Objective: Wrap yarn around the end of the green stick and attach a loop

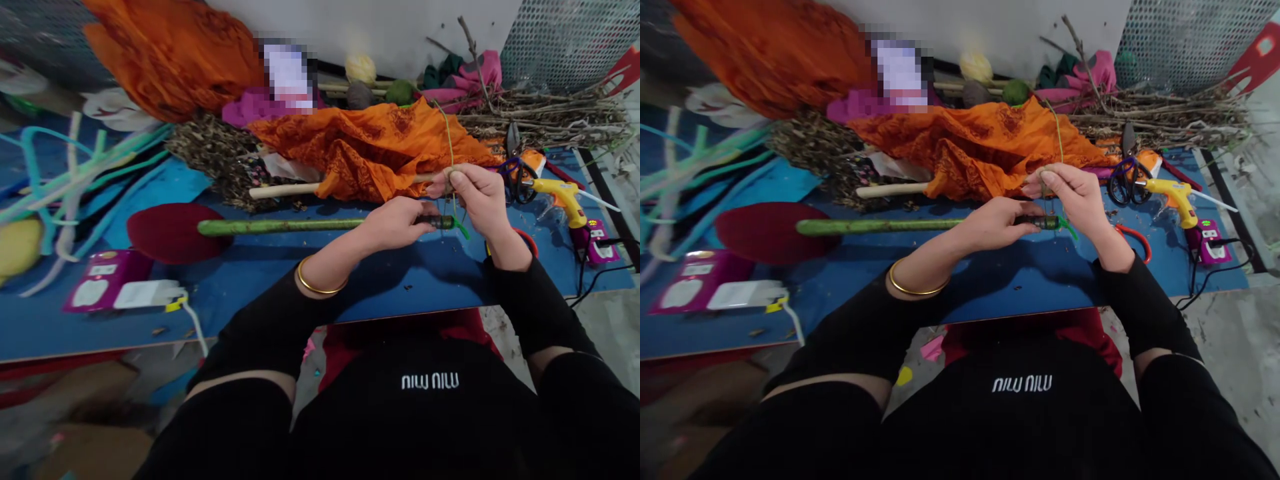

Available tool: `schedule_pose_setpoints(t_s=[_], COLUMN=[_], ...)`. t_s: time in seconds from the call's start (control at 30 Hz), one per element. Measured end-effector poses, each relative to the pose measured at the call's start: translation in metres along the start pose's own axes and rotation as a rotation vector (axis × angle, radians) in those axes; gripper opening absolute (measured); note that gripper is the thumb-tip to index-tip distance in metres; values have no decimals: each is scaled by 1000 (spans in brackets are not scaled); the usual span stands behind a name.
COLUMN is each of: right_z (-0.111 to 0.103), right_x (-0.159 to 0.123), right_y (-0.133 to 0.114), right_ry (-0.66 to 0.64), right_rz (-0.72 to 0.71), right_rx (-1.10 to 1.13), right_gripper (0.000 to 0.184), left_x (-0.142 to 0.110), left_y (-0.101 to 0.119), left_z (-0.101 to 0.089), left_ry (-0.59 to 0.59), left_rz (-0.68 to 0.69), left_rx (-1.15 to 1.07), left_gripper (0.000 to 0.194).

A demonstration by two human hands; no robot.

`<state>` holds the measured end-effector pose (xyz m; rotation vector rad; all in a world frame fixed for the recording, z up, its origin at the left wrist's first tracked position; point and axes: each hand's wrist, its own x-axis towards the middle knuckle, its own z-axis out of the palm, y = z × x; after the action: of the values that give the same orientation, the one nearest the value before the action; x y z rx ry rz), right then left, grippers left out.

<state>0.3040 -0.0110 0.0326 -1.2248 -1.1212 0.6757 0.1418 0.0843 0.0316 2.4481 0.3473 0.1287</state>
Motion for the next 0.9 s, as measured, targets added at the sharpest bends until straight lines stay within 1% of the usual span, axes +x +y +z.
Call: schedule_pose_setpoints(t_s=[0.13, 0.3, 0.4, 0.47, 0.57, 0.7, 0.83, 0.9], right_z=[-2, -6, -4, -2, 1, 0, -6, -13], right_x=[6, 10, 11, 12, 11, 8, 9, 12], right_y=[12, 24, 33, 38, 43, 42, 38, 34], right_ry=[1, 32, 29, 36, 17, -35, -64, -42], right_rz=[76, 225, 330, 374, 409, 426, 429, 436], right_rx=[85, 157, 190, 194, 216, 299, 356, 360], right_gripper=[49, 42, 39, 37, 36, 45, 48, 46], left_x=[-4, -10, -13, -14, -16, -17, -16, -15], left_y=[4, 6, 7, 8, 10, 12, 13, 13], left_z=[-2, -5, -5, -5, -5, -5, -5, -4], left_ry=[3, 95, 125, 139, 164, 208, 208, 216], left_rz=[39, 58, 71, 78, 69, 26, 37, 5], left_rx=[11, 26, 56, 87, 111, 106, 145, 153], left_gripper=[32, 29, 29, 29, 30, 38, 33, 34])
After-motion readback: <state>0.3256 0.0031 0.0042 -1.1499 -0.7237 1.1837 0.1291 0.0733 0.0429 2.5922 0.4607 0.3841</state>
